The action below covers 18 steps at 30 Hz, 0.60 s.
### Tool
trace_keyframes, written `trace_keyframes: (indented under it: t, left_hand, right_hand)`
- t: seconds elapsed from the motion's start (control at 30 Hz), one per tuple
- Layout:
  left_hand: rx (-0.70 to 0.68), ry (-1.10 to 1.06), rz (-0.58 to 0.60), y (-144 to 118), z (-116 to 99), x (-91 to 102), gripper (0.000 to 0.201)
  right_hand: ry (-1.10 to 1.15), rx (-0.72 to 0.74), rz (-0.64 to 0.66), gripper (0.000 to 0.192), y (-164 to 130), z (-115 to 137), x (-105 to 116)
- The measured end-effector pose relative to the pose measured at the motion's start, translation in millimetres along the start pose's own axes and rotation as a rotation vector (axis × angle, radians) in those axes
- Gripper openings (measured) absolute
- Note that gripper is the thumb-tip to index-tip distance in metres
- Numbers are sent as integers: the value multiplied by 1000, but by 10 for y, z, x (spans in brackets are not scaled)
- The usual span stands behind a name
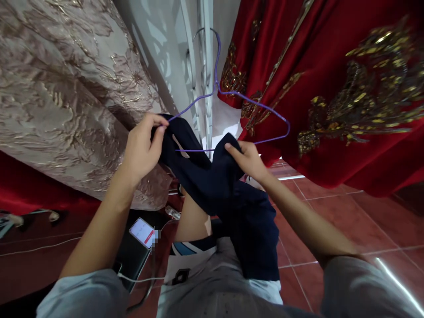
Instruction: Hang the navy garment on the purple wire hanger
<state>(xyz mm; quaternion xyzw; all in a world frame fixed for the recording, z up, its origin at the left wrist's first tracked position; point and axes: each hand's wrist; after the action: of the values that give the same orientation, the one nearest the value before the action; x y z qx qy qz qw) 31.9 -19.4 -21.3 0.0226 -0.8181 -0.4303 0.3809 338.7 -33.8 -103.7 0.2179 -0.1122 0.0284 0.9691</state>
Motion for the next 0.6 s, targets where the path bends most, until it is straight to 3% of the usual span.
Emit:
trace_keyframes:
  t: [0.13,0.2,0.27,0.33,0.37,0.43,0.47,0.53,0.6]
  left_hand:
    - [-25,-7,42,207,8,-102,23]
    - [4,-40,53,221,63,-89,14]
    - [43,-73,45,216,103,-47,8]
    - [50,-77,56,217,116,-1,5]
    - [44,-66,60,221,115,18,4]
    - [30,-38,39,235,111,38,7]
    - [28,-27,6,245,111,38,10]
    - [11,-12,-77,274,118,15,15]
    - [-12,-12,-121,317,124,-42,20]
  right_hand:
    - [-148,151,40,29,-242,134,33]
    - [-272,268,-94,51,-356,207,180]
    - [-343,319,-317,66,-419,277,387]
    - [-388,293,-501,63,-417,342,641]
    - [-408,250,-521,52,-391,373,779]
    - [-385,123,-431,26,-299,434,1055]
    - [-329,48,-342,24,-235,461,1176]
    - [-191,-61,-163,40,-78,505,1335]
    - [-176,2,-221,56,101,529,1341]
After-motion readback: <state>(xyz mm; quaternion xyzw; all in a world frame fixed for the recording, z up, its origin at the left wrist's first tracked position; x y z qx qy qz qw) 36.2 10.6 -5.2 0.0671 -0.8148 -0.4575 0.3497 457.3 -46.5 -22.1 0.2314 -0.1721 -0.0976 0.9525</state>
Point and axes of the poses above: each hand's wrist, its own y-axis towards the middle knuckle, its own x-axis out of the back of the hand, z = x × y
